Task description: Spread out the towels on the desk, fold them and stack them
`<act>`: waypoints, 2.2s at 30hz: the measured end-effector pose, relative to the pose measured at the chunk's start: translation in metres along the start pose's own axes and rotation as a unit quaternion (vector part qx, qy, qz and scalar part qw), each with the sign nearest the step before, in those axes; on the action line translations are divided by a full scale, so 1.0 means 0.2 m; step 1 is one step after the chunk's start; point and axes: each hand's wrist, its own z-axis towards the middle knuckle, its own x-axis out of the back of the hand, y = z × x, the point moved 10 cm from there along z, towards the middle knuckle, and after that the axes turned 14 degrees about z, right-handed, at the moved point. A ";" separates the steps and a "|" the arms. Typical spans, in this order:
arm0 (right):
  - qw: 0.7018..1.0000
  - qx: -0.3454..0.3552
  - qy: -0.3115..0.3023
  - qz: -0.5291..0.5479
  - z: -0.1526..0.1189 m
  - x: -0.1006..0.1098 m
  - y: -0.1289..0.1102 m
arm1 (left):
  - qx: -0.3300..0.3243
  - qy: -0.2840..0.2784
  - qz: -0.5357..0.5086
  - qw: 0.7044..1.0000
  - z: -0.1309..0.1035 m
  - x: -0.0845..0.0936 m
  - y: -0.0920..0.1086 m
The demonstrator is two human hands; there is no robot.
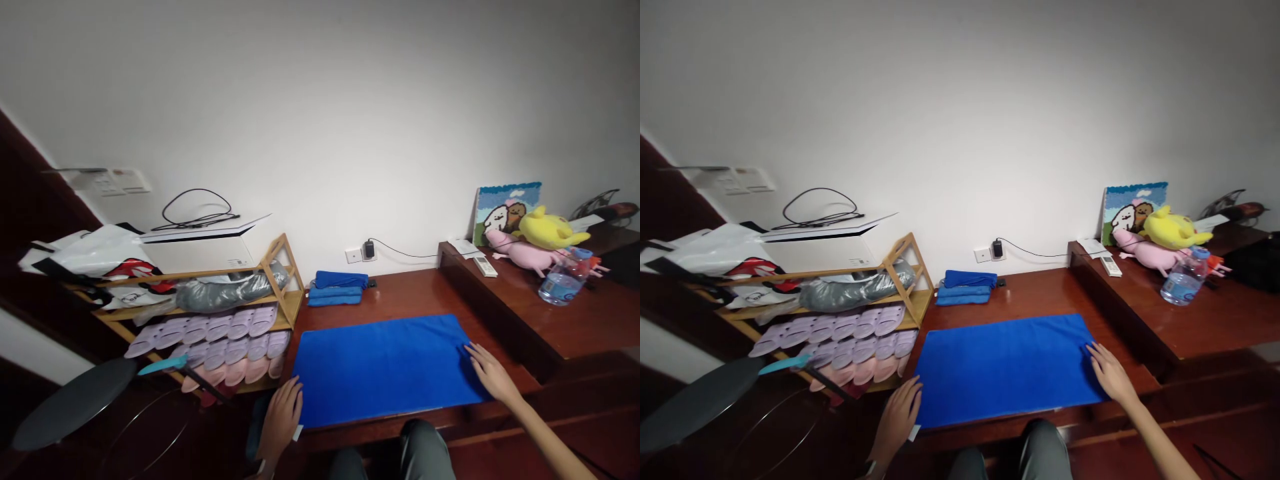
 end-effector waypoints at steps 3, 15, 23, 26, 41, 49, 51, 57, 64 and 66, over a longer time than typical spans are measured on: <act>1.000 0.007 -0.021 -0.009 0.24 -0.12 -0.14 | 0.005 -0.035 -0.007 0.999 0.27 -0.15 0.04; 0.982 -0.106 -0.089 -0.125 0.65 -0.43 0.03 | 0.081 -0.161 0.064 0.982 0.59 -0.77 -0.18; 0.968 -0.172 -0.100 -0.155 0.62 -0.39 0.06 | 0.078 -0.168 0.086 0.979 0.59 -0.70 -0.15; 0.968 -0.176 -0.080 -0.158 0.68 -0.41 -0.13 | 0.072 -0.164 0.081 0.981 0.59 -0.67 -0.14; 0.967 0.076 -0.241 0.037 0.61 -1.51 -1.59 | 0.096 -0.168 0.037 0.980 0.55 -0.75 -0.17; 0.978 -0.130 -0.095 -0.135 0.65 -0.49 0.01 | 0.090 -0.164 0.042 0.981 0.56 -0.75 -0.17; 0.971 -0.165 -0.089 -0.151 0.63 -0.37 0.22 | 0.091 -0.165 0.048 0.981 0.57 -0.75 -0.17; 0.979 -0.143 -0.062 -0.132 0.61 -0.34 0.27 | 0.092 -0.185 0.065 0.976 0.59 -0.71 -0.16; 0.968 -0.190 -0.080 -0.144 0.69 -0.35 0.14 | 0.094 -0.174 0.048 0.979 0.58 -0.72 -0.16; 0.978 -0.135 -0.060 -0.145 0.75 -0.45 -0.18 | 0.098 -0.176 0.039 0.979 0.57 -0.74 -0.16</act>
